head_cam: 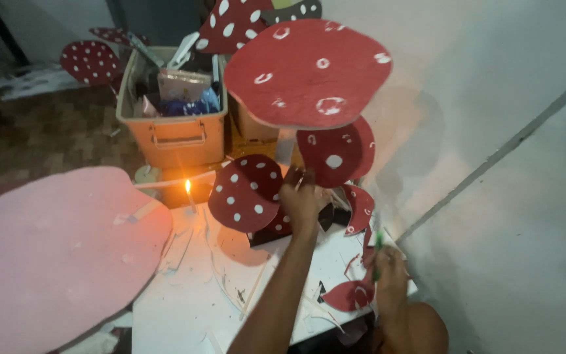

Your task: Adding white decorative dots to red foam mushroom caps using a candle flame for bonding.

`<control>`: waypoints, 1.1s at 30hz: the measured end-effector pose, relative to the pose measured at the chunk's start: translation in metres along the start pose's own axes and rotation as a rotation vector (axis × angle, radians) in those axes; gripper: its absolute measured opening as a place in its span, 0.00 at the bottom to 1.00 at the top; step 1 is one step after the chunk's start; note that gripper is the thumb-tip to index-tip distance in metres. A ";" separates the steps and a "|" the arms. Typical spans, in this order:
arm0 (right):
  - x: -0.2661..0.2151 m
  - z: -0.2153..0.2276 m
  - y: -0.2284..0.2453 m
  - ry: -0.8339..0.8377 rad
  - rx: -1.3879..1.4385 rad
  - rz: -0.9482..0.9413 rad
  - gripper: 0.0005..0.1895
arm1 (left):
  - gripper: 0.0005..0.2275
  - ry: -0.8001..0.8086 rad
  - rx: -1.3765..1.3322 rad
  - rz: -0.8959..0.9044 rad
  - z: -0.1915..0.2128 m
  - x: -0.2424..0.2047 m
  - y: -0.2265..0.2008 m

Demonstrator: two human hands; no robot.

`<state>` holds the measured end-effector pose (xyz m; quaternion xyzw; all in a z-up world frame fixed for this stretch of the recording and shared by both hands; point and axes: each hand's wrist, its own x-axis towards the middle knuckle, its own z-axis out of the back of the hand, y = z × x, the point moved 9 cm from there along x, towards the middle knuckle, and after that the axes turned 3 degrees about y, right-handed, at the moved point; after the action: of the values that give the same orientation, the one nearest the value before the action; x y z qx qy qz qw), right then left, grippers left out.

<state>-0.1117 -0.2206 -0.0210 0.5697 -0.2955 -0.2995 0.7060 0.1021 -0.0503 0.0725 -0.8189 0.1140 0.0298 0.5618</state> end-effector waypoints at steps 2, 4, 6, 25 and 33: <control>-0.022 -0.014 -0.008 0.025 -0.024 -0.128 0.16 | 0.23 0.007 0.045 -0.096 0.021 -0.029 0.021; -0.037 -0.021 -0.018 0.051 -0.053 -0.257 0.17 | 0.30 0.014 0.090 -0.188 0.049 -0.054 0.041; -0.045 -0.027 -0.014 0.198 -0.374 -0.186 0.21 | 0.32 0.166 0.540 -0.365 0.066 -0.086 0.059; 0.030 -0.038 -0.015 0.424 -0.830 0.146 0.15 | 0.16 0.442 1.267 -0.548 0.144 -0.071 0.094; 0.018 -0.108 -0.055 0.513 -0.753 0.404 0.21 | 0.09 0.204 1.217 -0.466 0.202 -0.076 0.100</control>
<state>-0.0226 -0.1758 -0.0922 0.2617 -0.0881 -0.0927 0.9566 0.0221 0.1148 -0.0793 -0.3570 -0.0170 -0.2402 0.9025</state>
